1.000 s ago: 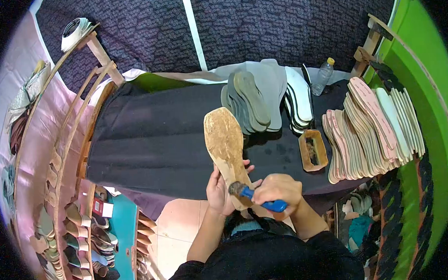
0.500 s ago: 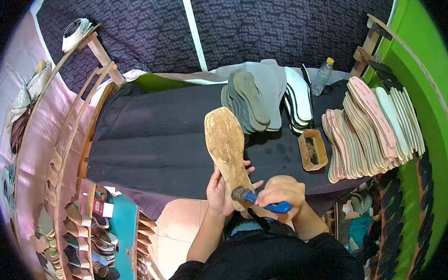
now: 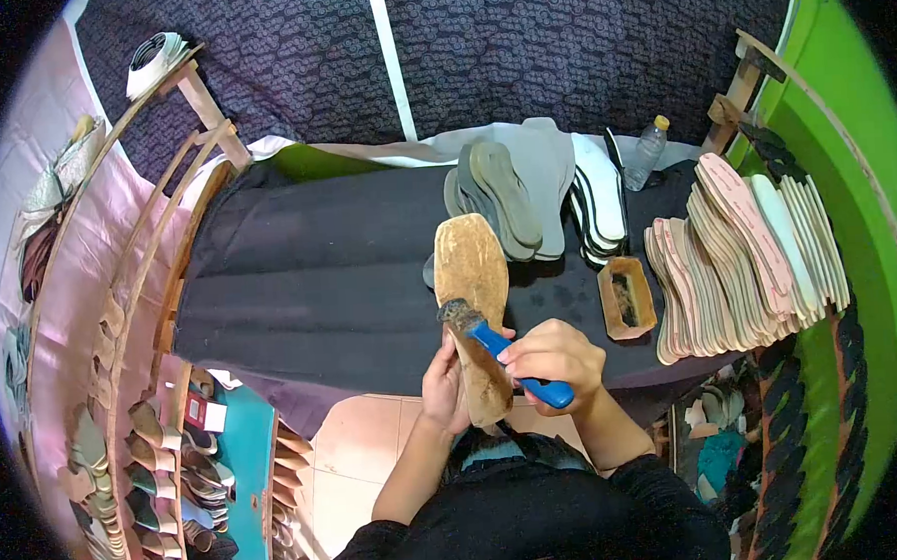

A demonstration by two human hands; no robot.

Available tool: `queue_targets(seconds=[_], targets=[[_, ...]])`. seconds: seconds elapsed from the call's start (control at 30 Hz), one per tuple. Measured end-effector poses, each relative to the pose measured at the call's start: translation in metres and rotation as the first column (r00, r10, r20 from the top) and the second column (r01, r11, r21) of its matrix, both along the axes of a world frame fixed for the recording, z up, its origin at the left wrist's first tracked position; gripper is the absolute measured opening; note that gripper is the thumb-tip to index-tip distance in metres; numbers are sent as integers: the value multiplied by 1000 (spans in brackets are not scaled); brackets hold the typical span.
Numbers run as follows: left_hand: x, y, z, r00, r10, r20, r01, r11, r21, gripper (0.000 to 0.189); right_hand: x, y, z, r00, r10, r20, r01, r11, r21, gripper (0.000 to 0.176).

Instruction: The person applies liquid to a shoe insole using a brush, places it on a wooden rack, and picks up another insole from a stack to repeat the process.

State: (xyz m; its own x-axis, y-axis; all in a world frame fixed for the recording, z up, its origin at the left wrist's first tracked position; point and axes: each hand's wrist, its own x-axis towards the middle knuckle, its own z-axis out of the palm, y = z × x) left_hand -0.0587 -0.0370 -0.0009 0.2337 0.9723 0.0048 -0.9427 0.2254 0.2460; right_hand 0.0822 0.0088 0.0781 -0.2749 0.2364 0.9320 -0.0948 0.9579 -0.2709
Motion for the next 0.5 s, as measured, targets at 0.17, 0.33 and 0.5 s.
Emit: queue_targets(seconds=[0.17, 0.33, 0.5], targets=[[-5, 4, -1, 968, 51, -246, -46, 999, 25, 49, 3, -9, -3, 998, 58, 5, -58, 997, -51, 12], [-9, 8, -2, 981, 67, -183, -50, 994, 98, 50, 8, -18, -16, 983, 181, 30, -177, 979, -105, 13], [-15, 12, -4, 981, 118, -155, -100, 988, 117, 52, 13, -27, -25, 947, 296, 121, -280, 951, -134, 15]])
